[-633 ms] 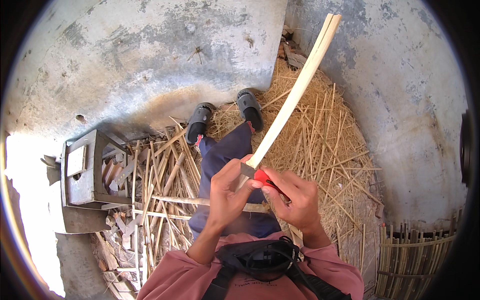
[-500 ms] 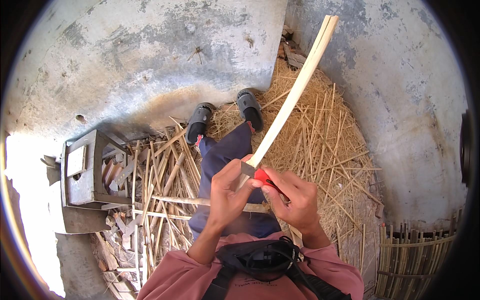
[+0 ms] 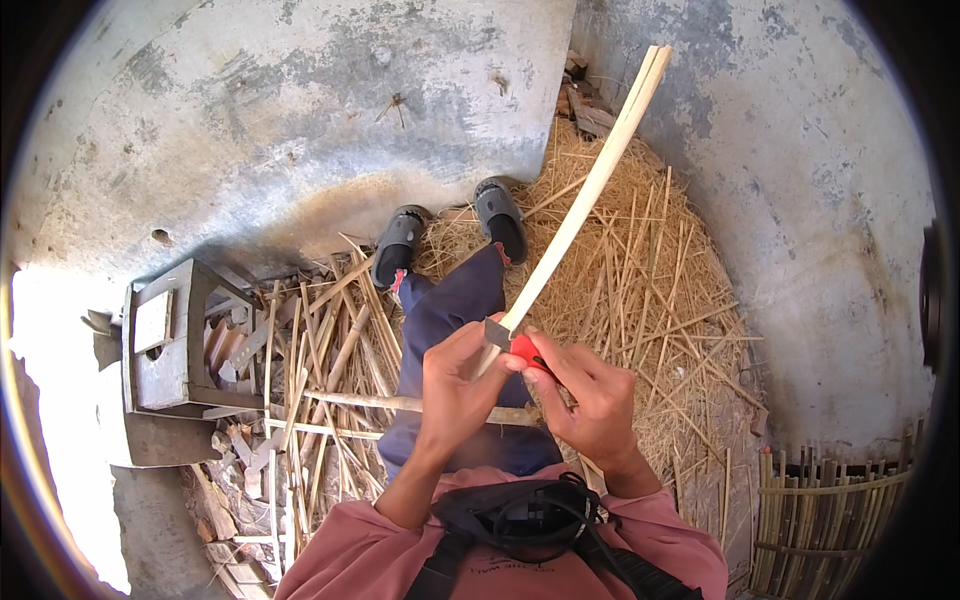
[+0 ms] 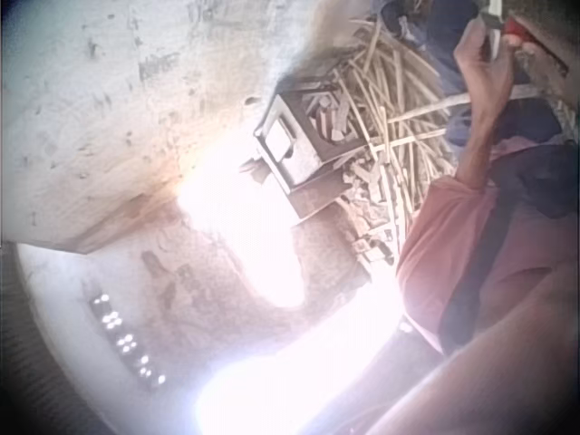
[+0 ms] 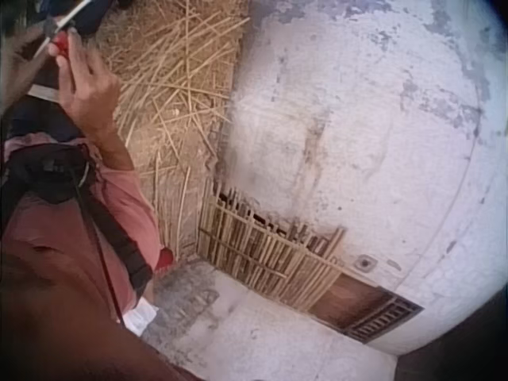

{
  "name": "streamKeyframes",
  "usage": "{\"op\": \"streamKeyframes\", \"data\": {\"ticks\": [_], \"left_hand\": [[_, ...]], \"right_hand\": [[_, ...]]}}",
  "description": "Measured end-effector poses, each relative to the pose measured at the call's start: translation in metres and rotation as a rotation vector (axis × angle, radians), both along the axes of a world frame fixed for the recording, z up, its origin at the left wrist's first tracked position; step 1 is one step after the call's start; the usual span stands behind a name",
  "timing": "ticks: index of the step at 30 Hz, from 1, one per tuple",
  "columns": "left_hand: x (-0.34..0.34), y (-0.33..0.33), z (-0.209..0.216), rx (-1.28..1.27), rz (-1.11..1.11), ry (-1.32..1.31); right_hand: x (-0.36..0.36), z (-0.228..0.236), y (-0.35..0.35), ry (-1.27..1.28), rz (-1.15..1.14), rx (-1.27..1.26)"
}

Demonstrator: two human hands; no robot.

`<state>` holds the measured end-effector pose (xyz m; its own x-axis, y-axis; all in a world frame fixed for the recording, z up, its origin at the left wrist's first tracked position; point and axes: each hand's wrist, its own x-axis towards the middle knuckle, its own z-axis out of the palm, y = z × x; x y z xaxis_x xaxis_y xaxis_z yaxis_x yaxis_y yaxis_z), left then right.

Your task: The person shaves a piece of wood using a red utility knife while sitting on the floor.

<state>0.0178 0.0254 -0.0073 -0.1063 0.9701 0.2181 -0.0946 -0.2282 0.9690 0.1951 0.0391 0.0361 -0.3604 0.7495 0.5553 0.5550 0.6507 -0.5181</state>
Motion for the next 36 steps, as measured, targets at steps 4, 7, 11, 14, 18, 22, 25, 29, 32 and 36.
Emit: {"op": "streamKeyframes", "data": {"ticks": [4, 7, 11, 14, 18, 22, 25, 29, 32, 36], "left_hand": [[0.004, -0.001, 0.001, -0.005, 0.008, -0.093], [0.004, 0.0, 0.005, -0.017, 0.035, -0.051], [-0.008, -0.003, 0.012, -0.103, -0.014, 0.224], [-0.014, -0.003, 0.016, -0.107, -0.081, 0.33], [-0.013, -0.004, 0.017, -0.076, -0.102, 0.276], [-0.012, -0.004, 0.021, -0.068, -0.094, 0.292], [-0.011, -0.005, 0.019, -0.072, -0.1, 0.286], [-0.009, -0.006, 0.012, -0.096, -0.095, 0.191], [-0.01, -0.006, 0.007, -0.092, -0.054, 0.15], [-0.004, -0.003, 0.001, 0.028, 0.01, 0.081]], "right_hand": [[-0.002, -0.002, 0.0, -0.004, -0.022, 0.023], [-0.003, -0.002, 0.001, -0.011, -0.024, 0.022], [0.0, -0.003, 0.005, -0.002, 0.021, -0.003], [0.002, -0.003, 0.011, 0.002, 0.086, -0.014], [0.004, -0.008, 0.015, 0.018, 0.126, -0.015], [0.007, -0.008, 0.017, 0.015, 0.148, -0.037], [0.008, -0.011, 0.018, 0.031, 0.155, -0.051], [0.008, -0.01, 0.018, 0.071, 0.165, -0.092], [0.007, -0.009, 0.017, 0.091, 0.169, -0.073], [0.005, -0.008, 0.016, 0.09, 0.164, -0.042]]}}
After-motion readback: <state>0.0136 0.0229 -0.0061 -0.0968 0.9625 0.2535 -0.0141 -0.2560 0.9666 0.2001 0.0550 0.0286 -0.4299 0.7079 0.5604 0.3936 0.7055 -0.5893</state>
